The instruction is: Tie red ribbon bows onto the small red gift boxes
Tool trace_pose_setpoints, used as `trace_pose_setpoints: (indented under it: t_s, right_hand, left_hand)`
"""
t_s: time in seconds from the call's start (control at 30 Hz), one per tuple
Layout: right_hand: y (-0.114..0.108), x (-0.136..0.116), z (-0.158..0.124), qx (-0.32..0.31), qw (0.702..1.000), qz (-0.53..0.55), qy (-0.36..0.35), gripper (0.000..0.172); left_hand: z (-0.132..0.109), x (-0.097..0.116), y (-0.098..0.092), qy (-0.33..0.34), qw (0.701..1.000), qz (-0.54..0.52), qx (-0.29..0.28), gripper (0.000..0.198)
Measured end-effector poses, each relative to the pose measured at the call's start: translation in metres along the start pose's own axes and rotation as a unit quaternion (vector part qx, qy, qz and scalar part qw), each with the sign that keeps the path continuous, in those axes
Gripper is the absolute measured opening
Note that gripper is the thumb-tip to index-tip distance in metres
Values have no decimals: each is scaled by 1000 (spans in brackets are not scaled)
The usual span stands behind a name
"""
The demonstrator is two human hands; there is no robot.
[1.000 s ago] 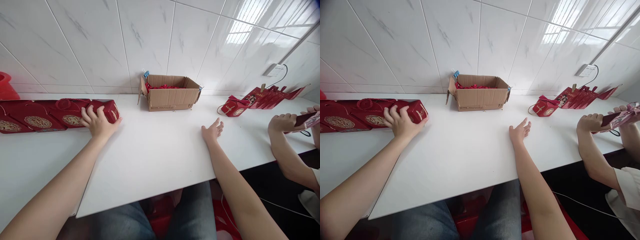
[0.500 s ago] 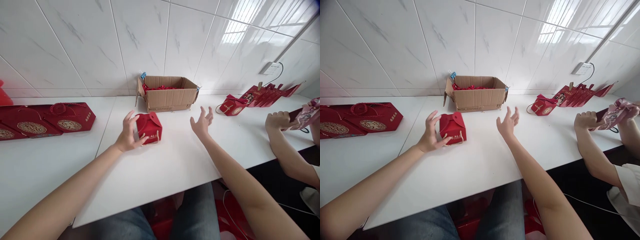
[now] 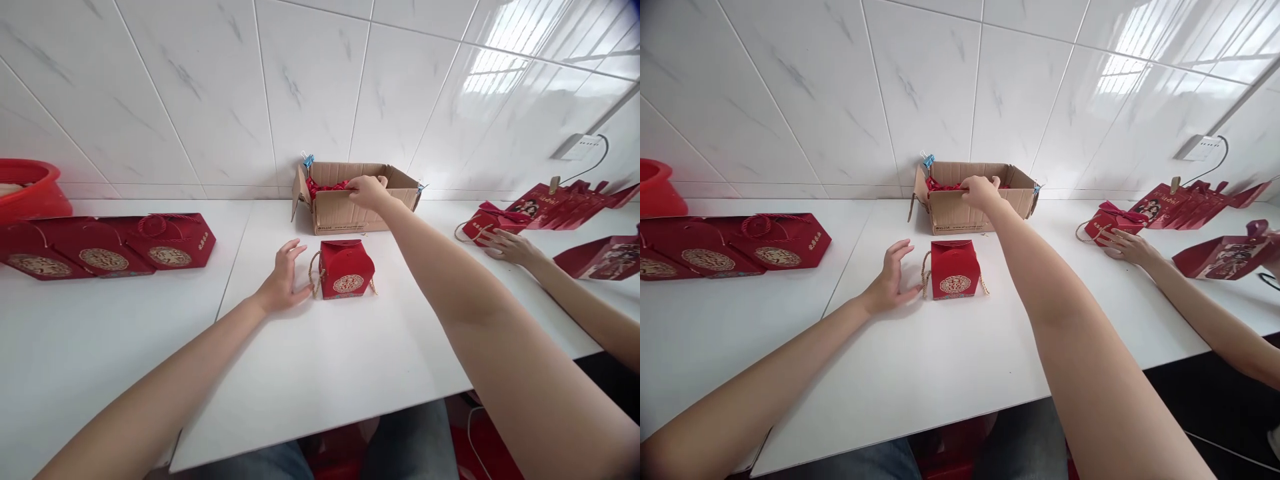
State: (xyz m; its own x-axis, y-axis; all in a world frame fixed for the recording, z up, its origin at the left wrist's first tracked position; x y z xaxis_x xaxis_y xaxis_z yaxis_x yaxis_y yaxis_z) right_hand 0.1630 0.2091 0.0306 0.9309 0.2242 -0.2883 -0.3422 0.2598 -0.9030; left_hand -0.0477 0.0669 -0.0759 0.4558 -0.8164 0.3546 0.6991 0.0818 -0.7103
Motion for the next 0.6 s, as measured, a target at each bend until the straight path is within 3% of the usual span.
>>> trace_pose_setpoints:
  t_s: [0.1, 0.27, 0.4, 0.53, 0.6]
  right_hand:
    - [-16, 1, -7, 56, 998, 29, -18, 31]
    - [-56, 15, -31, 163, 985, 60, 10, 23]
    - [-76, 28, -41, 208, 972, 105, 26, 17]
    - [-99, 40, -47, 252, 942, 206, 78, 16]
    - [-124, 38, -62, 290, 914, 268, 93, 23]
  left_hand:
    - [0, -1, 1, -6, 1000, -3, -7, 82]
    - [0, -2, 2, -9, 1000, -4, -10, 81]
    - [1, -2, 1, -10, 1000, 0, -9, 82]
    - [1, -3, 2, -16, 1000, -1, -20, 83]
    - [1, -3, 2, -12, 1000, -2, -16, 84]
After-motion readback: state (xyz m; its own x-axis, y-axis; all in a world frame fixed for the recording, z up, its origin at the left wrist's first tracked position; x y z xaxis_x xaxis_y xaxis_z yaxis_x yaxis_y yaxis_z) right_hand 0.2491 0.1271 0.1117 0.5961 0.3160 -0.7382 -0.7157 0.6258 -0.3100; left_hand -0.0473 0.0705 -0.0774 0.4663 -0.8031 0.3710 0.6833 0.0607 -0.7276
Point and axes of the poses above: each hand's wrist, its own z-axis towards the middle knuckle, its own y-axis out of the palm, x = y × z, the point moved 8 cm from there along z, towards the middle knuckle, and after that the axes turned 3 degrees about z, right-handed, at the moved point
